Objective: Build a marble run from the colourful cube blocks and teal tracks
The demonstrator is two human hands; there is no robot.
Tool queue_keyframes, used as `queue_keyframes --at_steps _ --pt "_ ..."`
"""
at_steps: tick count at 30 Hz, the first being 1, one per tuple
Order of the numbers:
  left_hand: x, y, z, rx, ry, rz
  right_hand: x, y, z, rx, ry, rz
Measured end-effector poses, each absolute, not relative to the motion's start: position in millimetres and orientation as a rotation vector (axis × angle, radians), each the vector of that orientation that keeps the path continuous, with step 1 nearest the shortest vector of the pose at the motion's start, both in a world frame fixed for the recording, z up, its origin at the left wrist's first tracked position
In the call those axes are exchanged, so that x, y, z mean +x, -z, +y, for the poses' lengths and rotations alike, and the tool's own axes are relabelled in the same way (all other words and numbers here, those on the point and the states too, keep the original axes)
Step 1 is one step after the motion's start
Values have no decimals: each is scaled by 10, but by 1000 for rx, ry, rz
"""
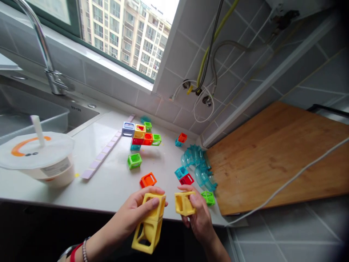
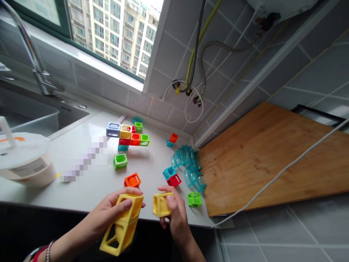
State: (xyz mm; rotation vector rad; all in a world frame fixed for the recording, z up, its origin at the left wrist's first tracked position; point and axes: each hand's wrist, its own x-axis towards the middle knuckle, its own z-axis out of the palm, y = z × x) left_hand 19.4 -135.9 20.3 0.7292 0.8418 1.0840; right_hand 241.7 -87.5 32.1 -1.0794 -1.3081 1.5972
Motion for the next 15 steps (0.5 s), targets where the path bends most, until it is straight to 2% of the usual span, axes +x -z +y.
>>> queue_keyframes --at_steps 4,8,15 --pt "-115 -120 -1439 644 -1196 971 2597 -403 -672 -1129 -1460 -1125" --pt "-422 -33 -1343 607 -1347 1181 2780 -533 -241 -1243 -1317 -1303" --pt "-575 112 -1067 595 -1379 1162 2865 -594 1258 -1530 -874 -1516"
